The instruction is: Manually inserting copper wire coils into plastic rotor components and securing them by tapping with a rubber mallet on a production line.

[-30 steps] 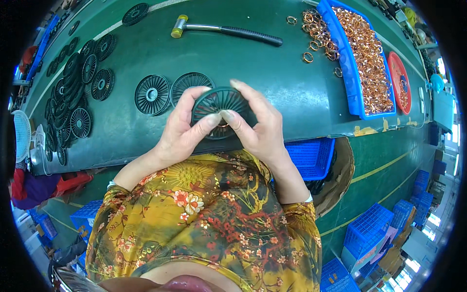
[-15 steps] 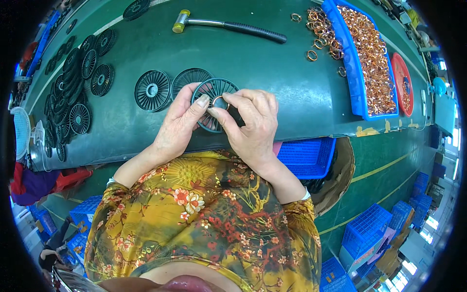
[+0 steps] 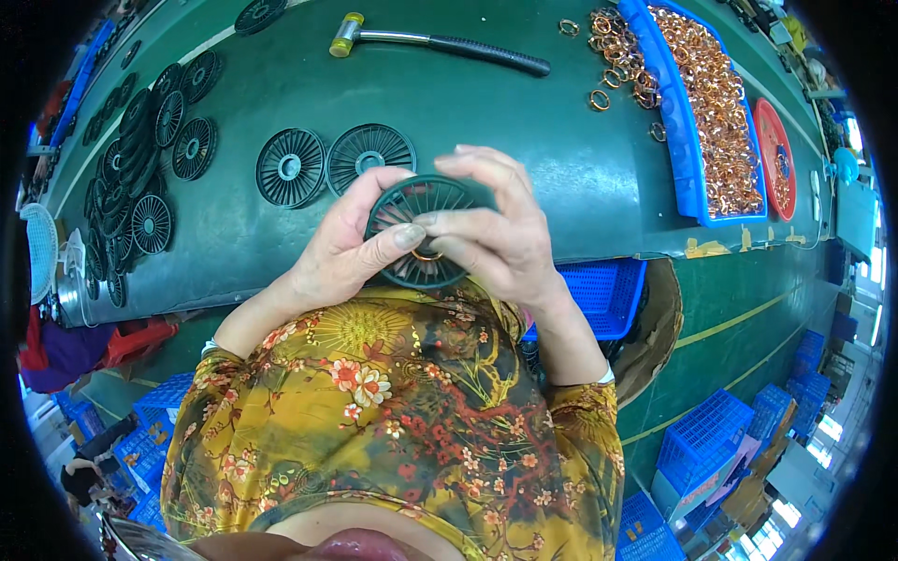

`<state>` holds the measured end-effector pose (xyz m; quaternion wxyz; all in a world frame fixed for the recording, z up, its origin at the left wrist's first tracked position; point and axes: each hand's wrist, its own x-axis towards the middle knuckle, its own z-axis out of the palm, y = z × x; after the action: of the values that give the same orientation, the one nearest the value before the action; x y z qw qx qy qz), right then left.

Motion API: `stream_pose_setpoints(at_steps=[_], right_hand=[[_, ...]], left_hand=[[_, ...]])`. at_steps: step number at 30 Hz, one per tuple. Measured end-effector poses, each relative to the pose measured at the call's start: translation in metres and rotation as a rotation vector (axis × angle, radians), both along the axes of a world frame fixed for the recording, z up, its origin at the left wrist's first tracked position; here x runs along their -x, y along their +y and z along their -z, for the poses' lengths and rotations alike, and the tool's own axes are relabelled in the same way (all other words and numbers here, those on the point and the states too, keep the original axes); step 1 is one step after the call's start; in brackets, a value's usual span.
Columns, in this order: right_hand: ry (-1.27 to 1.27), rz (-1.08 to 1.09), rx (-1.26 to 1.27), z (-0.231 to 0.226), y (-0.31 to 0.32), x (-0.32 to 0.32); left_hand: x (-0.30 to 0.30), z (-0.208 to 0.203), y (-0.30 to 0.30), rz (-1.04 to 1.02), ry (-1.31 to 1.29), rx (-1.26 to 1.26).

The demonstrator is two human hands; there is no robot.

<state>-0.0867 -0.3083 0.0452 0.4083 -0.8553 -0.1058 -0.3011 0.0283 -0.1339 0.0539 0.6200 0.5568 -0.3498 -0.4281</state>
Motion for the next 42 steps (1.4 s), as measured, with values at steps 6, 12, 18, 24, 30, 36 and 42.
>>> stream_pose_setpoints(at_steps=[6, 12, 18, 24, 30, 36, 42], right_hand=[[0.254, 0.002, -0.844, 0.007, 0.02, 0.012], [0.332, 0.077, -0.47, -0.007, -0.003, 0.012], [0.313, 0.87, 0.209, 0.0, -0.093, -0.02], [0.522, 0.908, 0.453, 0.025, -0.122, -0.014], [0.33, 0.852, 0.144, 0.015, -0.092, 0.003], [-0.044, 0.559, 0.062, -0.006, -0.035, -0.012], [-0.265, 0.476, 0.313, -0.02, 0.001, -0.023]], left_hand=[[0.0, -0.001, -0.003, -0.106, -0.656, 0.164], [0.0, -0.002, -0.012, -0.112, -0.782, 0.201], [0.006, 0.002, -0.053, -0.187, -1.456, 0.3], [0.005, 0.02, -0.064, 0.042, -1.433, -0.019], [-0.104, -0.026, 0.01, -0.377, -1.389, -0.334], [-0.169, 0.023, 0.141, -0.857, -1.262, -1.002], [-0.135, 0.005, 0.118, -1.16, -0.783, -0.239]])
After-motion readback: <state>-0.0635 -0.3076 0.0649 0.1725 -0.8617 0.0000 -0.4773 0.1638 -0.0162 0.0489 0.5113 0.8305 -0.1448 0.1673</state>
